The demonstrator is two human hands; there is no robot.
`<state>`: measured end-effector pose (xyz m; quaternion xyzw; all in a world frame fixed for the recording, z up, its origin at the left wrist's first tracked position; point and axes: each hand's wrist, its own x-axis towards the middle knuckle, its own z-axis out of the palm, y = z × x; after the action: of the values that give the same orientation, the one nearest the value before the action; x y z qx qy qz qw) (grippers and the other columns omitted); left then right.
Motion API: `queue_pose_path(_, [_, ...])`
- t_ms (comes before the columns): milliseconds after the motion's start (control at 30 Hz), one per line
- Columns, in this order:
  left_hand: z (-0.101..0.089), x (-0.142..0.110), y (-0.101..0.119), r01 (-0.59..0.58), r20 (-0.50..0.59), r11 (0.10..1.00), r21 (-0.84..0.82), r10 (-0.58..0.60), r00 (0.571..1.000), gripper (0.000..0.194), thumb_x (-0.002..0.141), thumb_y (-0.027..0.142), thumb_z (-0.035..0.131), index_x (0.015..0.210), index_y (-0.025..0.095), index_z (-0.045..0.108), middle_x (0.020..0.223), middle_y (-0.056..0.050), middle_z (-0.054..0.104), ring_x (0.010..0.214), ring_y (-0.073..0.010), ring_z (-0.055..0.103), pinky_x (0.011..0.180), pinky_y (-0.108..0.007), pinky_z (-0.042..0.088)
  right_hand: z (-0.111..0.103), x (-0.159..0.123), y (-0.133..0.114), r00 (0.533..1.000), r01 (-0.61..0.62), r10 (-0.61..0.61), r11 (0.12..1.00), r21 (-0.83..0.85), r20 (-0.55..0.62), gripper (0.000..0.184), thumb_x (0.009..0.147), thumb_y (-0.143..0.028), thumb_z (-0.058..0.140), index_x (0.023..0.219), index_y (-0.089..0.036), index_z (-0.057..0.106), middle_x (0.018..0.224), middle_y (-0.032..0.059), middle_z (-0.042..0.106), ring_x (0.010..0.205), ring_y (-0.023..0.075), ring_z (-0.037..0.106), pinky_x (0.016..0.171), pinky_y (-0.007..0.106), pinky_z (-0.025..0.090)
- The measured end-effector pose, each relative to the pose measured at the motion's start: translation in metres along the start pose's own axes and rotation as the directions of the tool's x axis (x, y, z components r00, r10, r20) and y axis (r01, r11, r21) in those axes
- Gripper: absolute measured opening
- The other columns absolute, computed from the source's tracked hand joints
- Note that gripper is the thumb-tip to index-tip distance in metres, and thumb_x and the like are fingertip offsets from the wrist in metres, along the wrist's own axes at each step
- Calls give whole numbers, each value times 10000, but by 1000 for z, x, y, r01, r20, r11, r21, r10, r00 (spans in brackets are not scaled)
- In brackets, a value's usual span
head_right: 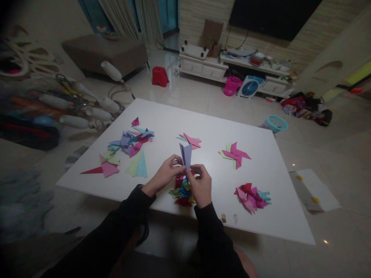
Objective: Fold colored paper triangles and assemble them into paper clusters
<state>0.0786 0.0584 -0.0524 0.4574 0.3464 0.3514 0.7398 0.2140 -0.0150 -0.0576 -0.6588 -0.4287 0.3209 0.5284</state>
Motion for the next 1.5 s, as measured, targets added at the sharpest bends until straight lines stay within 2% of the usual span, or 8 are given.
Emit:
queue_pose_path(300, [0, 2, -1, -10, -7, 1000, -13, 10, 1000, 346, 684, 108, 686, 936, 182, 460, 877, -11, 657, 739, -126, 658, 653, -223, 522, 0, 1, 2, 1000, -2, 2, 1000, 0, -7, 277, 825, -435, 728, 943, -194, 660, 909, 63, 712, 804, 204, 674, 643, 300, 521])
queue_pose_path(900, [-3, 1, 1, -23, -53, 1000, 12, 24, 998, 383, 657, 104, 736, 933, 179, 482, 867, -16, 634, 765, -144, 652, 663, -243, 526, 0, -1, -3, 1000, -2, 3, 1000, -31, 29, 352, 829, -453, 717, 1059, -206, 613, 1065, 86, 667, 867, 210, 656, 661, 315, 542])
queue_pose_path(1033, [-8, 3, 2, -17, -100, 1000, 9, 18, 995, 385, 635, 107, 749, 908, 180, 489, 840, -5, 630, 754, -136, 643, 674, -238, 512, -5, 1, -13, 977, 86, -80, 996, 21, -196, 686, 809, -377, 731, 1400, -295, 391, 1184, 72, 575, 787, 153, 625, 617, 275, 518])
queue_pose_path(1133, [-12, 5, 1, -27, -130, 999, 30, 31, 991, 377, 622, 103, 744, 891, 180, 490, 770, 23, 609, 688, -113, 607, 629, -210, 473, -12, 3, -19, 890, 216, -196, 977, 0, -411, 753, 844, -313, 679, 1481, -352, 279, 1174, 50, 540, 745, 126, 588, 665, 282, 513])
queue_pose_path(1200, [-14, 6, 0, -40, -144, 998, 48, 46, 989, 370, 620, 100, 738, 885, 181, 493, 711, 48, 579, 645, -100, 578, 601, -195, 445, -15, 4, -20, 922, 218, -222, 975, -49, -318, 618, 853, -309, 666, 1416, -317, 410, 1120, 46, 566, 754, 139, 588, 663, 290, 509])
queue_pose_path(1267, [-14, 6, 0, -47, -144, 997, 59, 55, 988, 358, 621, 104, 736, 884, 178, 505, 703, 49, 577, 650, -101, 580, 608, -196, 445, -15, 4, -17, 979, 180, -189, 976, -122, -72, 370, 856, -318, 660, 1215, -257, 593, 1044, 49, 603, 764, 160, 603, 633, 294, 500])
queue_pose_path(1333, [-14, 6, -1, -48, -139, 997, 54, 55, 989, 358, 618, 111, 741, 891, 174, 518, 727, 37, 595, 689, -114, 605, 642, -209, 466, -11, 2, -12, 984, 168, -151, 968, -189, 97, 188, 868, -323, 647, 1026, -222, 658, 1001, 54, 633, 782, 175, 622, 634, 302, 501])
queue_pose_path(1500, [-11, 5, -2, -21, -111, 999, 25, 24, 994, 388, 619, 104, 733, 929, 180, 513, 723, 38, 608, 698, -131, 631, 657, -226, 487, -2, -2, -7, 990, 129, -114, 974, -185, 87, 213, 881, -388, 663, 1000, -214, 631, 1019, 63, 686, 812, 191, 655, 646, 307, 506])
